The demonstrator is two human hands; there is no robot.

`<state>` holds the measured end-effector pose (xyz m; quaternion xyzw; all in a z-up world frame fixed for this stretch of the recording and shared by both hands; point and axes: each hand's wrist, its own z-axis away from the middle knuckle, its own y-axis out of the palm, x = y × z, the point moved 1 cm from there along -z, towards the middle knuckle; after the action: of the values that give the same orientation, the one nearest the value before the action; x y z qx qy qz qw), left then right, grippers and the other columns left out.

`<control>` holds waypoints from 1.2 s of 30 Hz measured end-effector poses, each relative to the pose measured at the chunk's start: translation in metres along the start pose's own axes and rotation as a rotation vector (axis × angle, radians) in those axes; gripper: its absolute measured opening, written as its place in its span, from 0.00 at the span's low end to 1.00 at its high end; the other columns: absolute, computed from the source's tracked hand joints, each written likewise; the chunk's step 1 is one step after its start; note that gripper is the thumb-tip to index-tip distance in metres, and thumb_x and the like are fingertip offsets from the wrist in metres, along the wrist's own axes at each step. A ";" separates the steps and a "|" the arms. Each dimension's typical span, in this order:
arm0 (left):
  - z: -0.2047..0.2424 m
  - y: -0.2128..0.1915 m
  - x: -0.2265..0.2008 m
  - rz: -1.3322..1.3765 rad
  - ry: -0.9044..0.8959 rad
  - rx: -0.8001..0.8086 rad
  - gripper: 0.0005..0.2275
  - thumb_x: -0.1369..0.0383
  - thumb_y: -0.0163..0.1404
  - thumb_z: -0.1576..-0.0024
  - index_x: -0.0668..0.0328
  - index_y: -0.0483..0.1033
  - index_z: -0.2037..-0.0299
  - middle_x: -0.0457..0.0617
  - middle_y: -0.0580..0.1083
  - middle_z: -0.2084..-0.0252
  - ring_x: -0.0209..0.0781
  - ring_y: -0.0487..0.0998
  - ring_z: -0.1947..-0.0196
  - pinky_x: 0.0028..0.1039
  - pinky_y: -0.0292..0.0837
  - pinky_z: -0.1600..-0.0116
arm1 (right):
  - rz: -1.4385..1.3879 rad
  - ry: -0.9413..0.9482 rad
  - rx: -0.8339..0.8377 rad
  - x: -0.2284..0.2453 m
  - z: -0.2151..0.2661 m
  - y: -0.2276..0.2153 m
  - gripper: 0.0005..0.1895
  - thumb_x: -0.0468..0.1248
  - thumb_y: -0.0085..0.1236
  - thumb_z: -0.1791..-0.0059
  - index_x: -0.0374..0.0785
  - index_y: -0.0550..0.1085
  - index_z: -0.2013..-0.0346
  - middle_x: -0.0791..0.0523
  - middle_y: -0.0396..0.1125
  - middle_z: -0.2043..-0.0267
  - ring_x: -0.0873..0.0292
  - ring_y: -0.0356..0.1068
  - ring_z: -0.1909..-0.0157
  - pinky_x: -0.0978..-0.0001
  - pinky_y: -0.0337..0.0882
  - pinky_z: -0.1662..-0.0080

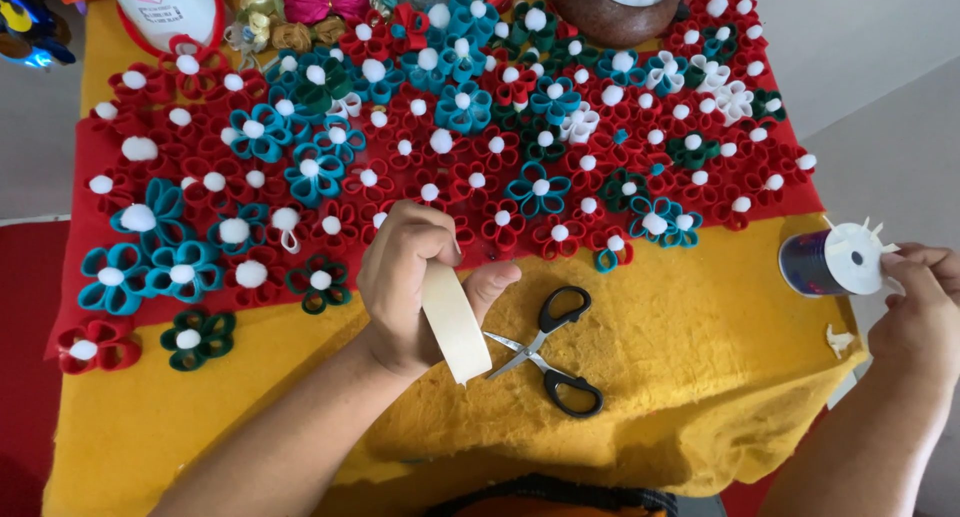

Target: Cutting small pieces of masking tape with scissors and applying them to the back of decorative paper flowers.

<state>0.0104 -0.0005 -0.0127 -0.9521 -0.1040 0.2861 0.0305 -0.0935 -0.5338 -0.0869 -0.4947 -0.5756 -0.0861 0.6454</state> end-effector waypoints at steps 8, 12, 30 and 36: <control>0.000 0.000 0.000 -0.011 0.012 -0.009 0.18 0.61 0.59 0.44 0.62 0.60 0.68 0.52 0.65 0.73 0.47 0.69 0.72 0.32 0.64 0.69 | 0.103 -0.084 -0.092 -0.041 -0.025 -0.003 0.23 0.29 0.40 0.63 0.39 0.71 0.55 0.57 0.69 0.45 0.61 0.69 0.43 0.75 0.66 0.54; 0.000 0.000 0.000 -0.021 0.026 -0.009 0.18 0.62 0.59 0.44 0.63 0.61 0.68 0.52 0.64 0.72 0.48 0.70 0.71 0.33 0.65 0.68 | -0.264 0.365 -0.247 0.041 0.015 0.015 0.07 0.48 0.40 0.57 0.63 0.70 0.73 0.77 0.73 0.61 0.83 0.70 0.58 0.77 0.54 0.56; -0.007 0.001 -0.012 0.022 -0.060 0.018 0.16 0.63 0.56 0.42 0.63 0.61 0.69 0.53 0.65 0.72 0.46 0.69 0.71 0.31 0.64 0.68 | -0.475 -0.518 0.389 -0.049 0.007 -0.026 0.10 0.48 0.33 0.38 0.58 0.50 0.63 0.67 0.43 0.59 0.68 0.43 0.54 0.67 0.49 0.43; -0.011 -0.001 -0.013 -0.008 -0.082 0.022 0.16 0.69 0.59 0.42 0.62 0.60 0.68 0.53 0.64 0.71 0.44 0.65 0.73 0.29 0.63 0.66 | -0.038 -0.705 1.006 0.179 0.146 0.027 0.28 0.47 0.67 0.60 0.42 0.77 0.47 0.55 0.77 0.47 0.54 0.76 0.46 0.56 0.72 0.41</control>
<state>0.0055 -0.0022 0.0037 -0.9388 -0.1057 0.3258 0.0379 -0.1130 -0.3307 0.0245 -0.1175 -0.7332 0.3533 0.5690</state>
